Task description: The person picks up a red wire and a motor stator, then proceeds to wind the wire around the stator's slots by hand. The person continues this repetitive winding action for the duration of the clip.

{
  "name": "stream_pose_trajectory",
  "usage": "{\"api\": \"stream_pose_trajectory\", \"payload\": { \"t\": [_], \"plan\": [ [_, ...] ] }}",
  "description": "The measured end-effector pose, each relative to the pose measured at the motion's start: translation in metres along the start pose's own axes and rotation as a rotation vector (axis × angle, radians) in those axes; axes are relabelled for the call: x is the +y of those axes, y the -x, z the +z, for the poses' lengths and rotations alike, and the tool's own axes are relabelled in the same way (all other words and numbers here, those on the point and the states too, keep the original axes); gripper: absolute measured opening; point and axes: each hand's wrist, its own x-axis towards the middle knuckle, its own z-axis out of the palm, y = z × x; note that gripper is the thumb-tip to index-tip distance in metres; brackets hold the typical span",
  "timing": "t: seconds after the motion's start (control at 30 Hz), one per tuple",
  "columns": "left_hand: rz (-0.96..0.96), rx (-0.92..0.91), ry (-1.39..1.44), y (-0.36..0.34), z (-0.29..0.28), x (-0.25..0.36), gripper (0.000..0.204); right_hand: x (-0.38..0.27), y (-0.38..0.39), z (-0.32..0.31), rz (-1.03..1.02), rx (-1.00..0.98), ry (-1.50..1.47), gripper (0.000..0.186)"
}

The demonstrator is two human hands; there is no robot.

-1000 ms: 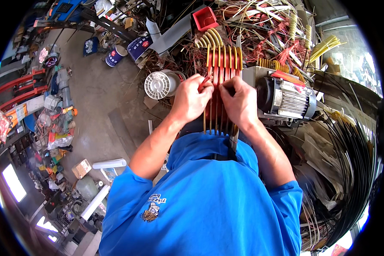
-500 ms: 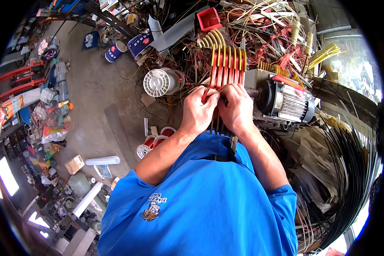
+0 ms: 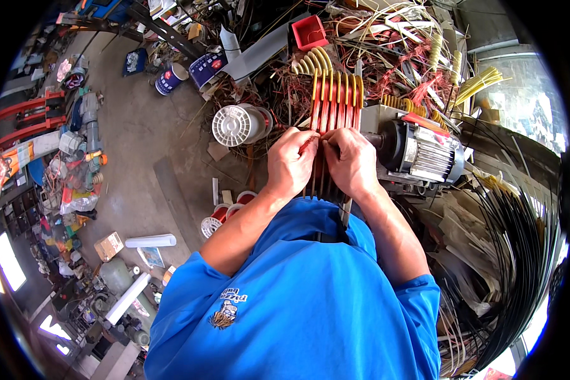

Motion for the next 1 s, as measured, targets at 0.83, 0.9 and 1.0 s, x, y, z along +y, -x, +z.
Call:
{"api": "stream_pose_trajectory", "payload": {
  "t": [0.83,0.9,1.0],
  "plan": [
    [-0.030,-0.259,-0.141,-0.035,-0.025,-0.005,0.022,-0.012,0.001,-0.002,-0.176,-0.044,0.259,0.014],
    [-0.104,-0.265,-0.093,-0.032,-0.022,-0.010,0.020,-0.010,0.002,0.000,-0.179,-0.030,0.236,0.014],
    [-0.073,-0.189,-0.035,-0.036,-0.012,-0.025,0.017,-0.009,0.003,0.002,-0.192,-0.005,0.203,0.015]
  ]
}}
